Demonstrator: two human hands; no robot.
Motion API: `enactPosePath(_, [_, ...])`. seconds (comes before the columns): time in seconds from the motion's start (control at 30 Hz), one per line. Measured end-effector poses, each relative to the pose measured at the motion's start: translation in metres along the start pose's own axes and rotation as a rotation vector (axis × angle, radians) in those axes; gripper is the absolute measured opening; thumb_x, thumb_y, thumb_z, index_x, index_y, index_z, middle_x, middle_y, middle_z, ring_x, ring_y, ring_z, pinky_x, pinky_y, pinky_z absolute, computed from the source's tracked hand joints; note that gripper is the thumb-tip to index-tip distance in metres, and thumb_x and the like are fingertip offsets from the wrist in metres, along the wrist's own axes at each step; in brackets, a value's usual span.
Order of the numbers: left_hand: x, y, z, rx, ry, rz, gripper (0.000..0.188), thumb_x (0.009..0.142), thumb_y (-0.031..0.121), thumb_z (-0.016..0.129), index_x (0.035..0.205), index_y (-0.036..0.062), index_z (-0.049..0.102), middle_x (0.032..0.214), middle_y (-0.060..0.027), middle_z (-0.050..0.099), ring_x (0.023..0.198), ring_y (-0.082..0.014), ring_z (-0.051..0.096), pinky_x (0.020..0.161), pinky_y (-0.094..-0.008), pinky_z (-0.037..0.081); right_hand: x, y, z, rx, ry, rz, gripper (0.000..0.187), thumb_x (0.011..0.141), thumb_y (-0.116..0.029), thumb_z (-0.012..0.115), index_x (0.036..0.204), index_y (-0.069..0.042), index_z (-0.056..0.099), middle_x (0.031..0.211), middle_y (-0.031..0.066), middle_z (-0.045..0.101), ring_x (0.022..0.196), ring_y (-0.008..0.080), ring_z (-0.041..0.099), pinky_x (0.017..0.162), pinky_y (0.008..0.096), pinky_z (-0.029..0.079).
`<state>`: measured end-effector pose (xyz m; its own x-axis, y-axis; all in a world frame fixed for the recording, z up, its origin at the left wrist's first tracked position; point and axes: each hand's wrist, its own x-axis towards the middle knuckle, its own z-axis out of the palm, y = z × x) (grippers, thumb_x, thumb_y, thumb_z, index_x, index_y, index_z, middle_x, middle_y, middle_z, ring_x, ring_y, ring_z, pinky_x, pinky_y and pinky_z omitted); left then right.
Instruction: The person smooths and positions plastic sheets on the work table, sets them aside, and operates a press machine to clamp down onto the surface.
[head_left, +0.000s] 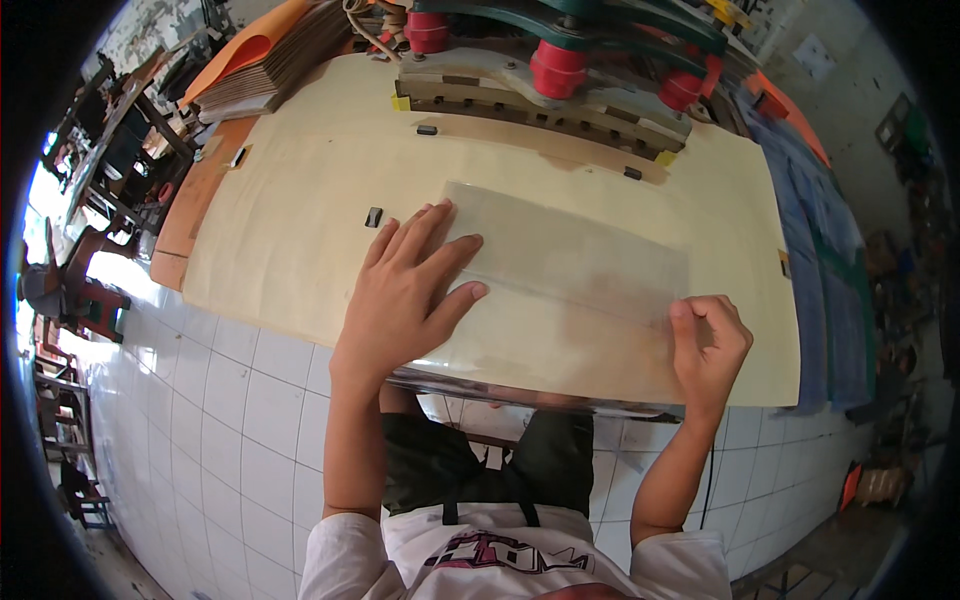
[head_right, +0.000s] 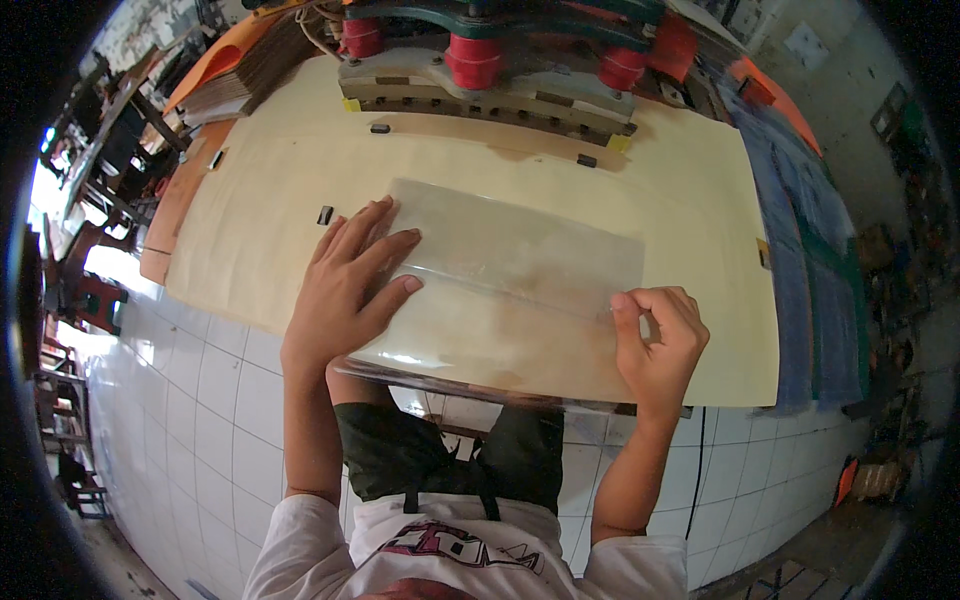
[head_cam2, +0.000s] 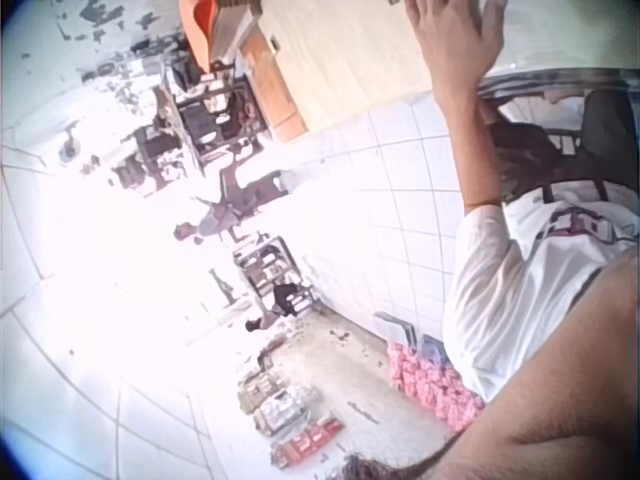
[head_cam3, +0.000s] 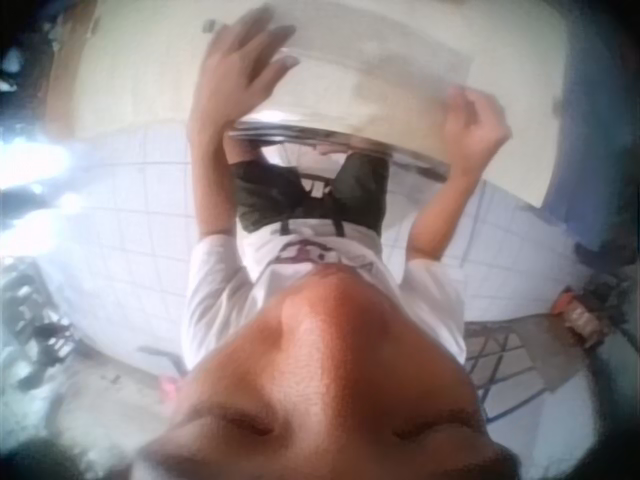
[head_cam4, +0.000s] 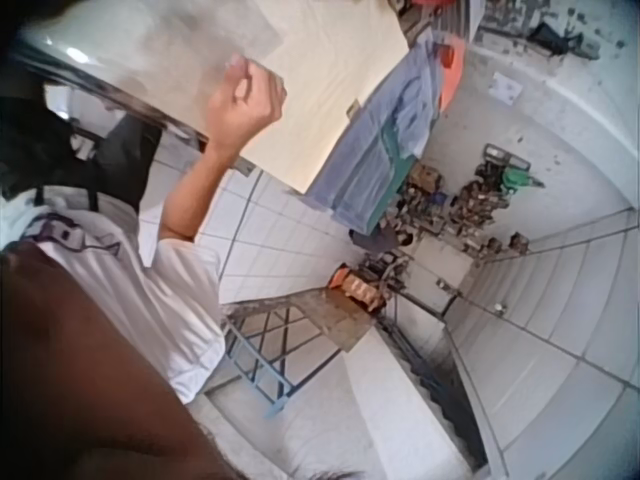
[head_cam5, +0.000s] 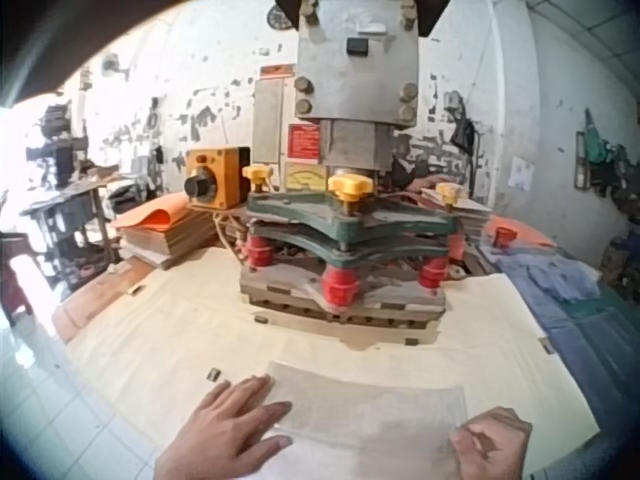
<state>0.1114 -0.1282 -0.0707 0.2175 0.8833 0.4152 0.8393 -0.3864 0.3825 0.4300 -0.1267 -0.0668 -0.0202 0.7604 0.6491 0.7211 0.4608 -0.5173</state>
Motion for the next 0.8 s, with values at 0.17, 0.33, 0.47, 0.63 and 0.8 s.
enactPosePath(0.17, [0.0008, 0.0014, 0.0002, 0.003, -0.005, -0.003, 0.04, 0.086, 0.031, 0.066, 0.121, 0.011, 0.065, 0.141, -0.0195, 0.05, 0.132, -0.0364, 0.046, 0.114, -0.0519, 0.028, 0.0019, 0.0014, -0.0003, -0.036, -0.008, -0.012, 0.016, 0.08, -0.007, 0.075, 0.073, 0.0, 0.062, 0.066, 0.0074, 0.06, 0.065, 0.0225, 0.053, 0.061, 0.0333, 0.043])
enactPosePath(0.33, [0.0005, 0.0012, -0.0008, 0.004, -0.004, -0.005, 0.04, 0.087, 0.031, 0.066, 0.122, 0.0112, 0.065, 0.141, -0.0197, 0.05, 0.133, -0.0363, 0.046, 0.114, -0.0516, 0.028, 0.0025, 0.0015, 0.0007, -0.047, -0.025, -0.014, 0.016, 0.08, -0.006, 0.074, 0.073, 0.0, 0.062, 0.065, 0.0069, 0.06, 0.064, 0.0217, 0.052, 0.06, 0.0328, 0.042])
enactPosePath(0.47, [-0.0002, 0.0008, -0.0002, 0.008, -0.006, -0.007, 0.041, 0.087, 0.031, 0.066, 0.122, 0.0114, 0.065, 0.141, -0.0199, 0.05, 0.133, -0.0361, 0.046, 0.114, -0.0516, 0.028, 0.0017, 0.0011, 0.0015, -0.046, -0.033, 0.029, 0.015, 0.08, -0.006, 0.074, 0.073, 0.0, 0.063, 0.066, 0.007, 0.06, 0.063, 0.0213, 0.052, 0.059, 0.0327, 0.042])
enactPosePath(0.63, [0.0011, 0.0017, 0.0003, 0.001, 0.001, -0.006, 0.039, 0.086, 0.03, 0.067, 0.12, 0.0112, 0.066, 0.141, -0.0197, 0.051, 0.133, -0.0359, 0.046, 0.114, -0.0513, 0.028, 0.0014, 0.0013, 0.0004, -0.051, -0.05, 0.067, 0.014, 0.08, -0.006, 0.074, 0.073, 0.0, 0.064, 0.065, 0.0073, 0.06, 0.064, 0.022, 0.053, 0.059, 0.033, 0.042])
enactPosePath(0.8, [0.0023, 0.0052, 0.0, -0.027, -0.002, -0.011, 0.039, 0.085, 0.03, 0.068, 0.119, 0.011, 0.067, 0.14, -0.0186, 0.052, 0.132, -0.0353, 0.046, 0.114, -0.051, 0.029, 0.0017, 0.0023, 0.0014, -0.076, -0.054, 0.087, 0.012, 0.079, -0.005, 0.073, 0.074, 0.0, 0.064, 0.066, 0.0078, 0.06, 0.065, 0.0232, 0.054, 0.059, 0.0339, 0.043])
